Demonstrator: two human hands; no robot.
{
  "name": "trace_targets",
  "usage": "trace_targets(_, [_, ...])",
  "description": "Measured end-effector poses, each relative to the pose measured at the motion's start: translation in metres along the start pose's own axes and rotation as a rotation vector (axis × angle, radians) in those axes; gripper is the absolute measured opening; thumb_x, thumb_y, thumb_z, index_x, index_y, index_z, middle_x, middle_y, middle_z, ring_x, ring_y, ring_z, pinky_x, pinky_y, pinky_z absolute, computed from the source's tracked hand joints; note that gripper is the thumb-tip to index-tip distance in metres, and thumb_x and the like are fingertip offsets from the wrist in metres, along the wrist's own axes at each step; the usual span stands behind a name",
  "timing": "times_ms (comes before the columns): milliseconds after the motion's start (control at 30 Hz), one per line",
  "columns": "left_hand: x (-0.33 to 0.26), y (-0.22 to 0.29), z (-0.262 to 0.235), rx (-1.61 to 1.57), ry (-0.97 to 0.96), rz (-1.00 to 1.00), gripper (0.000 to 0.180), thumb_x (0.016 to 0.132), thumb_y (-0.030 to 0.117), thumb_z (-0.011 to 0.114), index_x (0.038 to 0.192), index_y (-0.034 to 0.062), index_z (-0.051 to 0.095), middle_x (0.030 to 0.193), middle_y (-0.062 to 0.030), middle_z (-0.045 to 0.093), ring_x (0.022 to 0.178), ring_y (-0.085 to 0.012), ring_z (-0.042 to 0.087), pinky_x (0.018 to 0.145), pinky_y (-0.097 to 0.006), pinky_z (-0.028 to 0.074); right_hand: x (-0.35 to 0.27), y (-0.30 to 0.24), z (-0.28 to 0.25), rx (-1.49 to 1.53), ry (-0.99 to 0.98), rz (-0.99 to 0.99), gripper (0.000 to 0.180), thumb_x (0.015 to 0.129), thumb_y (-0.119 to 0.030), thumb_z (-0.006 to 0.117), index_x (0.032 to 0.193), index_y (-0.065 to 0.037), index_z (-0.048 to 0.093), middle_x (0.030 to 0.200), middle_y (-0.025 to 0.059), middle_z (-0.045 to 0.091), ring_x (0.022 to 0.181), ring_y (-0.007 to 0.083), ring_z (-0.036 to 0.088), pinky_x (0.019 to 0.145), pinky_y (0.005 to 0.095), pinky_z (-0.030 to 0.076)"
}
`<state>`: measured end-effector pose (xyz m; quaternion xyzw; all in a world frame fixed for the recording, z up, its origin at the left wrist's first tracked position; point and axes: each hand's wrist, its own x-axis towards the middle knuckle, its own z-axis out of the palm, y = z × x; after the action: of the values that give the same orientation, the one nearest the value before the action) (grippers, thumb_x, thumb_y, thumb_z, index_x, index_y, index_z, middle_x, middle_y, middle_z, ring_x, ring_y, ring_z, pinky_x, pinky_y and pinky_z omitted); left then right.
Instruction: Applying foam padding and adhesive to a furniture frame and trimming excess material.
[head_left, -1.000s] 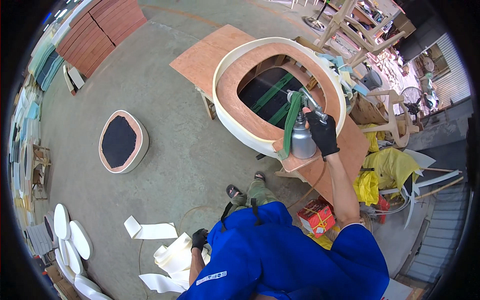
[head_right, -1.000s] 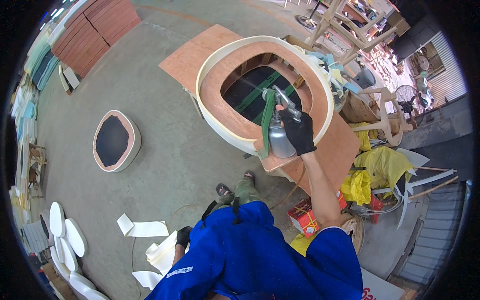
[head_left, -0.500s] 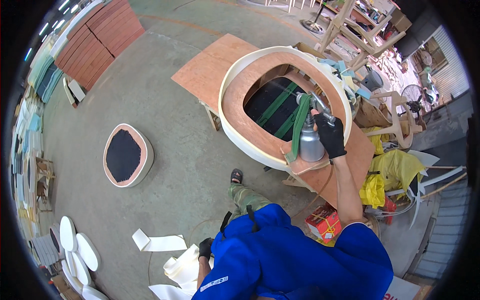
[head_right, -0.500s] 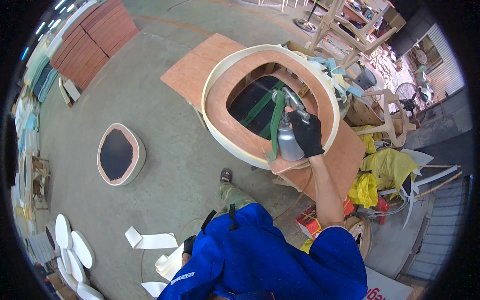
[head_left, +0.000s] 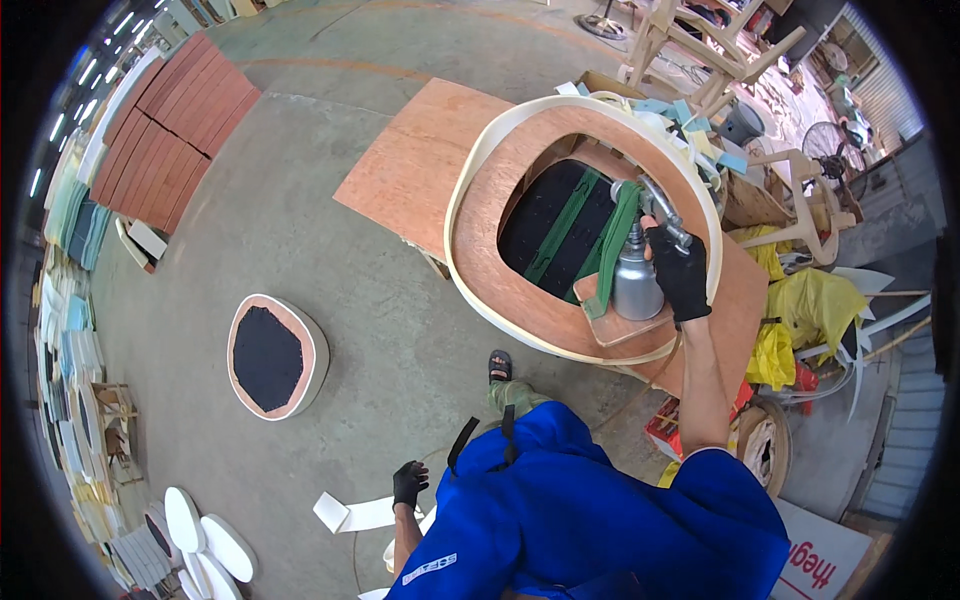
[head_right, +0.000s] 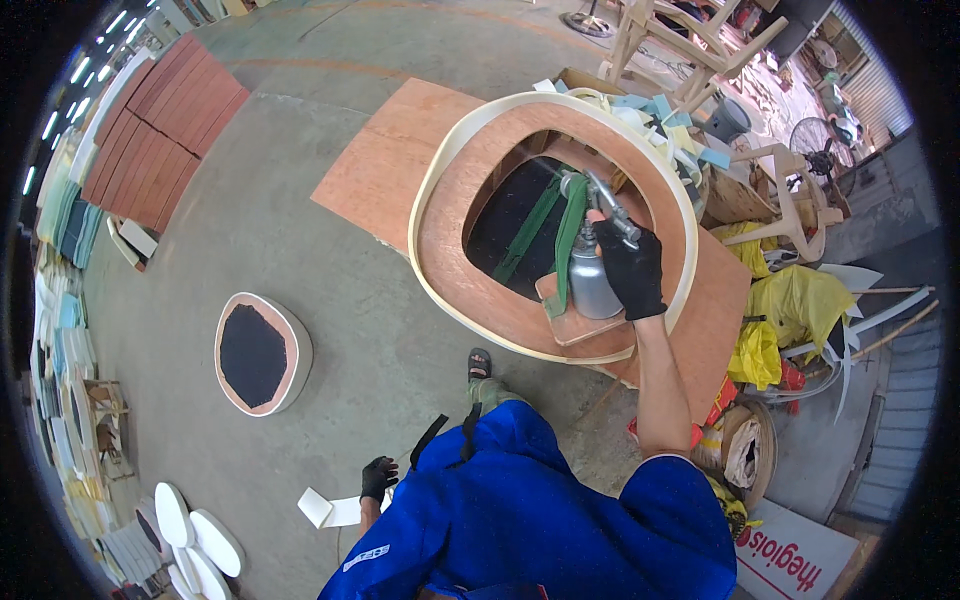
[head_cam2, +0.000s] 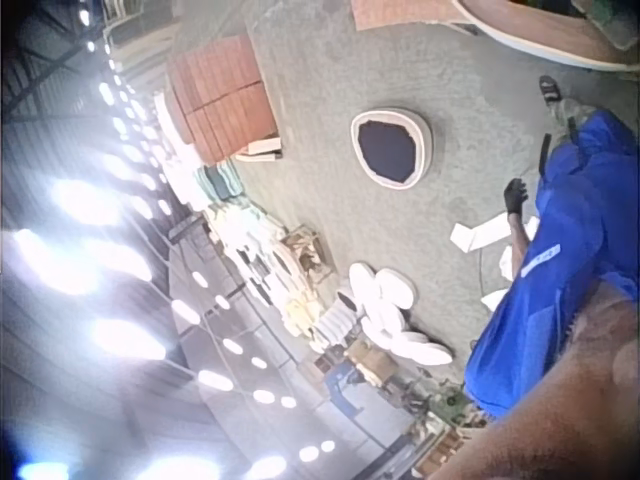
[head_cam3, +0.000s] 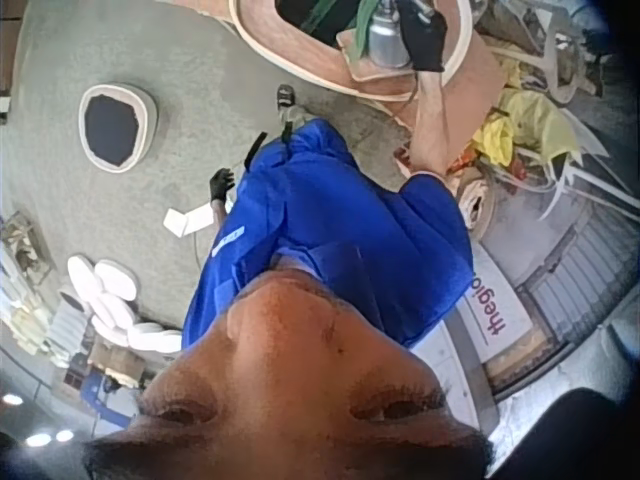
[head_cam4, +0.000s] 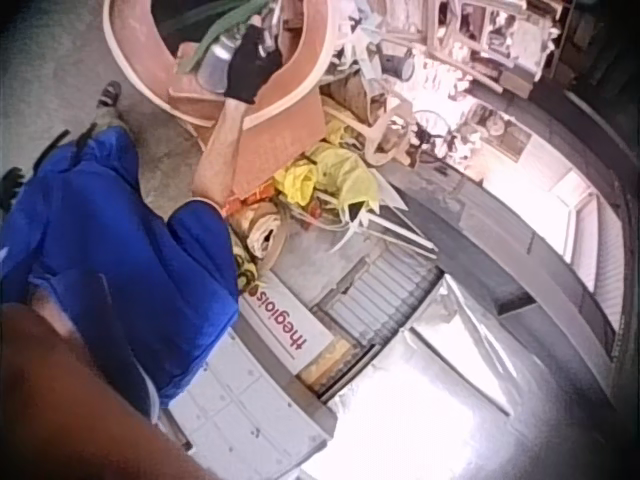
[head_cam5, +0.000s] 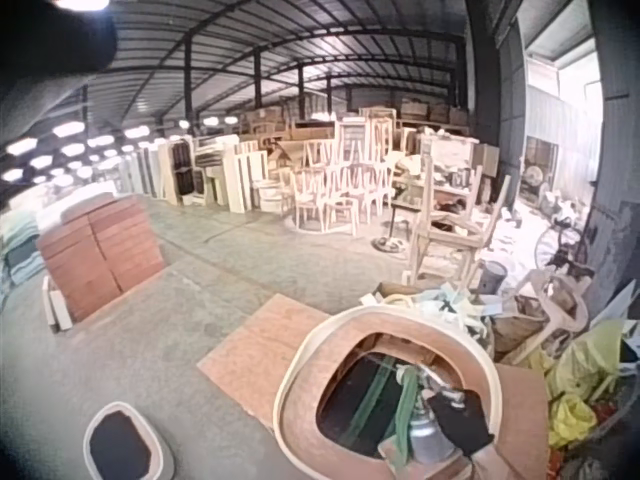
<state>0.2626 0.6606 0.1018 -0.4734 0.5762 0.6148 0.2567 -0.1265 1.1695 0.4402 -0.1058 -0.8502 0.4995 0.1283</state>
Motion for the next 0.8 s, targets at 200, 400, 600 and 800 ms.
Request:
trace_targets(200, [0.012,0.047,0.000,0.042,0.001,0.007,0.027,0.095,0.023,0.059,0.112,0.0031,0.066,0.092,-0.0092,0.070,0.073,-0.0175,0.065,0.064,-0.034,0.055,0.004,-0.001,-0.005,-0.001,-0.257,0.044,0.028,0.091,-0.029,0.078,0.081,-0.003,0.073,0.061,0.0002,0.063,0.058,0.0072,0.057,0.055,0.0289,0.043])
trace_targets(400, [0.024,0.070,0.010,0.118,-0.049,-0.021,0.027,0.097,0.021,0.062,0.116,0.0018,0.065,0.091,-0.0104,0.070,0.073,-0.0180,0.065,0.063,-0.033,0.055,0.006,0.008,-0.006,0.064,-0.084,0.148,0.027,0.092,-0.026,0.077,0.082,-0.002,0.073,0.062,-0.0016,0.062,0.060,0.0047,0.055,0.056,0.0273,0.043])
trace_targets(600, [0.037,0.104,0.005,0.168,-0.067,-0.026,0.031,0.096,0.023,0.062,0.118,0.0018,0.065,0.093,-0.0108,0.070,0.075,-0.0185,0.065,0.066,-0.035,0.056,0.011,0.009,-0.007,0.038,-0.030,0.043,0.030,0.091,-0.028,0.078,0.082,-0.001,0.072,0.062,-0.0009,0.061,0.058,0.0055,0.052,0.054,0.0288,0.043])
trace_targets(800, [0.047,0.133,0.003,0.192,-0.073,-0.015,0.032,0.094,0.024,0.063,0.118,0.0023,0.065,0.095,-0.0103,0.069,0.077,-0.0192,0.065,0.068,-0.035,0.056,0.010,0.009,0.002,0.026,-0.046,0.068,0.028,0.092,-0.027,0.077,0.077,-0.004,0.070,0.062,-0.0036,0.058,0.059,0.0047,0.050,0.055,0.0273,0.039])
